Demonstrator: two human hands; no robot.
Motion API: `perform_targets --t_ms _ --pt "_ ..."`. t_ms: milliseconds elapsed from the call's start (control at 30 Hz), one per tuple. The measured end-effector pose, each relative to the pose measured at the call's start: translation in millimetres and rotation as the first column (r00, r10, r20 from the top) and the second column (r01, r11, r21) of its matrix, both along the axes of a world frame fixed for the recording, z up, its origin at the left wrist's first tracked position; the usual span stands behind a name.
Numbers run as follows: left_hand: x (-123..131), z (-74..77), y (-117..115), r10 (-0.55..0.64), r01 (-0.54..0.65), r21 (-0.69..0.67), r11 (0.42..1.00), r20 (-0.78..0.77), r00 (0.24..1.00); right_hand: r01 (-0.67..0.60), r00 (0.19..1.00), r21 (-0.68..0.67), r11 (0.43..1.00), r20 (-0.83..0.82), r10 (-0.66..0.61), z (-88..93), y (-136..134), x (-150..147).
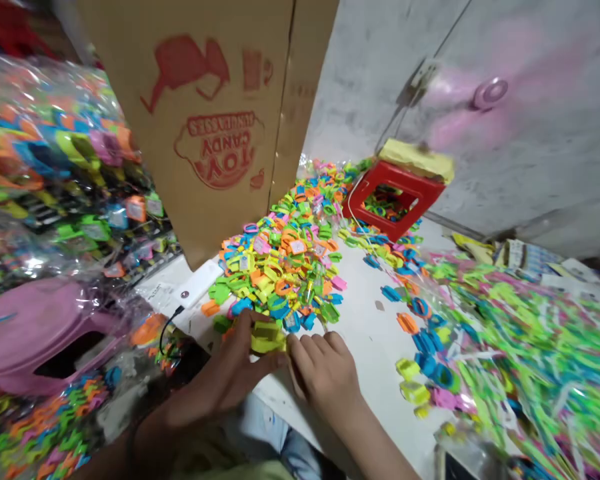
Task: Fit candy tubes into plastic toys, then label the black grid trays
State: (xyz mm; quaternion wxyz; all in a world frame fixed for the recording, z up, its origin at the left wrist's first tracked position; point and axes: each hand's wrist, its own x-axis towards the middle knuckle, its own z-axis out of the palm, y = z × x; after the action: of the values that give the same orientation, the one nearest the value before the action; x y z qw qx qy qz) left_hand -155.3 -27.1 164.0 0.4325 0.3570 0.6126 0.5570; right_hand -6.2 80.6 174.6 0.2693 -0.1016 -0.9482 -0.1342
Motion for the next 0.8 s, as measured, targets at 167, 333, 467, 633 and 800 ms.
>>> perform_targets --t_ms 167,333,467,633,800 --pt "-38.5 -1.4 63.0 0.022 0.001 0.132 0.991 -0.17 0.985 0.275 0.95 -0.194 0.942 -0.094 -0.297 -34.6 14.6 11.8" --pt "-58.1 16.5 135.9 0.161 -0.005 0.318 0.948 -0.467 0.87 0.241 0.938 -0.422 0.874 -0.129 -0.322 -71.8 13.0 33.1" --pt "-54.0 2.0 79.4 0.11 0.102 0.295 0.95 -0.622 0.775 -0.121 0.992 -0.587 0.801 -0.104 0.073 -112.8 -14.0 19.4" --pt "-16.7 -57.6 -72.6 0.372 -0.241 0.3 0.923 -0.53 0.762 -0.283 0.839 -0.857 0.431 -0.003 0.545 -166.1 -72.3 -19.7" --pt "7.8 -139.1 -219.8 0.453 -0.688 -0.189 0.701 -0.627 0.634 -0.083 0.616 -0.952 0.296 0.185 0.765 -199.6 -113.6 -85.7"
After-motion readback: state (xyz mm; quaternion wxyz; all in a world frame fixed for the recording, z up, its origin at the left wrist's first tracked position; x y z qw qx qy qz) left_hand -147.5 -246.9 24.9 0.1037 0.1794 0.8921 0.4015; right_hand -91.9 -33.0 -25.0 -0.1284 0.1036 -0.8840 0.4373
